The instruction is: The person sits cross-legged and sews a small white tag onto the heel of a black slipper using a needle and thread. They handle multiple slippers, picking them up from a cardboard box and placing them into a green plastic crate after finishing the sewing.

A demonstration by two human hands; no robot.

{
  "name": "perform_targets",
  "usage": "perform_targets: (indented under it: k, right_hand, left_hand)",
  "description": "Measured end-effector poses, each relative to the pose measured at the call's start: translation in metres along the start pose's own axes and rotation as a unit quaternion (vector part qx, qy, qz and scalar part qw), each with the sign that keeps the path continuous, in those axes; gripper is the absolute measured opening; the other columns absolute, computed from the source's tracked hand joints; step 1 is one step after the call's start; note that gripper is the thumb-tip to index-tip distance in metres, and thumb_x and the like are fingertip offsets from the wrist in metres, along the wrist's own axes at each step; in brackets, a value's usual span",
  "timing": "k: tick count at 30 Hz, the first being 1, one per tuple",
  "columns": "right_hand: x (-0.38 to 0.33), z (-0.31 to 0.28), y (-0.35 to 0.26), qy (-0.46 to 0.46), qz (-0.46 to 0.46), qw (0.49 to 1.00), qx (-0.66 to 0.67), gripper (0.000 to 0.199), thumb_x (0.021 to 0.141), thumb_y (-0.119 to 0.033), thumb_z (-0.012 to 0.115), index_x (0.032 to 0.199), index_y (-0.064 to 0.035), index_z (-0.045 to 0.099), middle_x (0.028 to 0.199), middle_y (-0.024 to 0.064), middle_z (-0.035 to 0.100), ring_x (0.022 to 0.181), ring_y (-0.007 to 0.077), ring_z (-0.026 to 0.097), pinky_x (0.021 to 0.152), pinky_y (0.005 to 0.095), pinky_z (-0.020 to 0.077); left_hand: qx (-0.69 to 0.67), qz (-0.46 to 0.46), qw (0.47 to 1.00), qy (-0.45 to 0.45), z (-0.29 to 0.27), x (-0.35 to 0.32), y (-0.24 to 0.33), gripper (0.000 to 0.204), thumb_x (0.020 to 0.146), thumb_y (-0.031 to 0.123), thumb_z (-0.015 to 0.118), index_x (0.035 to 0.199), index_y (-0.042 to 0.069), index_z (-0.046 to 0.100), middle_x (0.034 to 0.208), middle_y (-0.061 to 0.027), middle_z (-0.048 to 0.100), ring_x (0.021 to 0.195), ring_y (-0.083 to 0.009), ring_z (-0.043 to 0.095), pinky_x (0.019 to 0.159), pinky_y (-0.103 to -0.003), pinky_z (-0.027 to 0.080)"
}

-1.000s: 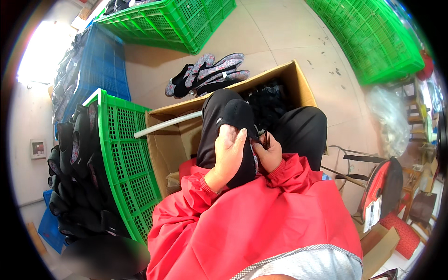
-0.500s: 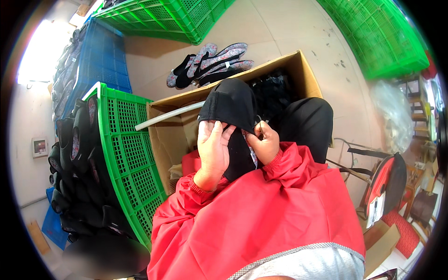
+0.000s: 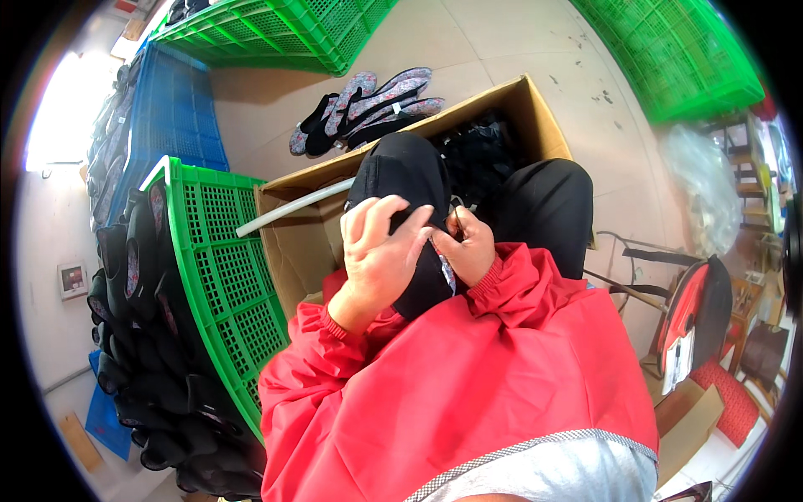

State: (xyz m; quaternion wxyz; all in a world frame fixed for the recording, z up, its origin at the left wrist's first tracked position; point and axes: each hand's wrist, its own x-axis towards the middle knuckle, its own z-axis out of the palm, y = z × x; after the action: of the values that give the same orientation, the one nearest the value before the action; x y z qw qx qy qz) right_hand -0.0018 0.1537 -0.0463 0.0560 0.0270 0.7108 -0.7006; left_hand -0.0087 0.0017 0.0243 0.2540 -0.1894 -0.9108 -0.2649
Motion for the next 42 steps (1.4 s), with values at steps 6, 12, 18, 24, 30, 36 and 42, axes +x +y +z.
perform_targets:
  k: [6, 12, 18, 24, 30, 36, 42]
  right_hand:
    - [0.002, -0.004, 0.016, 0.021, -0.030, 0.999, -0.039, 0.032, 0.082, -0.005, 0.073, 0.070, -0.0043, 0.043, 0.064, 0.0001, 0.039, 0.059, 0.0087, 0.038, 0.053, 0.0268, 0.0357]
    - [0.001, -0.008, 0.027, 0.017, -0.008, 0.998, -0.057, 0.032, 0.084, -0.014, 0.072, 0.073, -0.0040, 0.045, 0.065, -0.0004, 0.042, 0.060, 0.0092, 0.038, 0.055, 0.0265, 0.0368]
    - [0.001, -0.004, 0.029, -0.012, 0.031, 0.999, 0.025, 0.028, 0.088, -0.012, 0.068, 0.075, -0.0078, 0.044, 0.066, -0.0034, 0.046, 0.061, 0.0051, 0.041, 0.056, 0.0223, 0.0347]
    - [-0.002, -0.008, 0.048, -0.008, 0.013, 0.998, -0.057, 0.026, 0.089, -0.010, 0.066, 0.075, -0.0061, 0.045, 0.067, -0.0037, 0.044, 0.062, 0.0060, 0.039, 0.056, 0.0228, 0.0337]
    - [-0.009, -0.011, 0.040, -0.038, 0.034, 0.999, -0.012, 0.020, 0.090, -0.008, 0.064, 0.079, -0.0044, 0.049, 0.070, -0.0049, 0.043, 0.065, 0.0058, 0.038, 0.058, 0.0232, 0.0342]
    - [-0.012, -0.018, 0.056, -0.038, 0.027, 0.999, -0.022, 0.013, 0.091, -0.008, 0.064, 0.084, -0.0032, 0.054, 0.071, -0.0035, 0.048, 0.067, 0.0054, 0.041, 0.060, 0.0246, 0.0374]
    - [-0.005, -0.016, 0.044, -0.096, 0.102, 0.968, 0.208, 0.014, 0.095, -0.014, 0.063, 0.090, -0.0058, 0.054, 0.074, -0.0039, 0.052, 0.065, 0.0032, 0.045, 0.056, 0.0217, 0.0374]
  left_hand:
    - [0.104, 0.051, 0.989, 0.089, -0.024, 0.024, -0.034, 0.008, 0.068, 0.011, 0.073, 0.075, 0.011, 0.068, 0.083, -0.0035, 0.058, 0.085, -0.0248, 0.058, 0.080, -0.039, 0.042]
    - [0.155, -0.145, 0.977, 0.018, -0.055, -0.013, -0.084, 0.015, 0.075, 0.002, 0.073, 0.090, 0.004, 0.068, 0.096, -0.0084, 0.061, 0.093, -0.0295, 0.058, 0.085, -0.039, 0.046]
    - [-0.509, -0.420, 0.751, -0.023, -0.017, -0.043, -0.060, 0.039, 0.088, -0.007, 0.063, 0.127, -0.003, 0.054, 0.118, -0.0060, 0.058, 0.110, -0.0138, 0.056, 0.092, -0.026, 0.049]
    - [-0.554, -0.435, 0.709, -0.034, 0.007, -0.056, -0.052, 0.019, 0.089, -0.004, 0.065, 0.106, -0.001, 0.059, 0.095, 0.0020, 0.059, 0.082, -0.0051, 0.056, 0.073, -0.020, 0.047]
    - [-0.208, -0.290, 0.934, -0.005, 0.005, -0.066, -0.031, 0.026, 0.076, -0.004, 0.075, 0.092, 0.000, 0.055, 0.084, -0.0066, 0.054, 0.066, -0.0155, 0.053, 0.057, -0.028, 0.045]
    - [-0.050, -0.196, 0.978, 0.054, -0.001, -0.068, -0.022, 0.026, 0.070, -0.013, 0.068, 0.082, 0.002, 0.050, 0.081, -0.0095, 0.050, 0.063, -0.0199, 0.048, 0.057, -0.028, 0.042]
    - [-0.375, -0.429, 0.811, 0.130, 0.012, -0.062, -0.022, 0.008, 0.094, 0.003, 0.061, 0.097, 0.003, 0.054, 0.089, 0.0003, 0.052, 0.075, -0.0077, 0.049, 0.067, -0.023, 0.044]
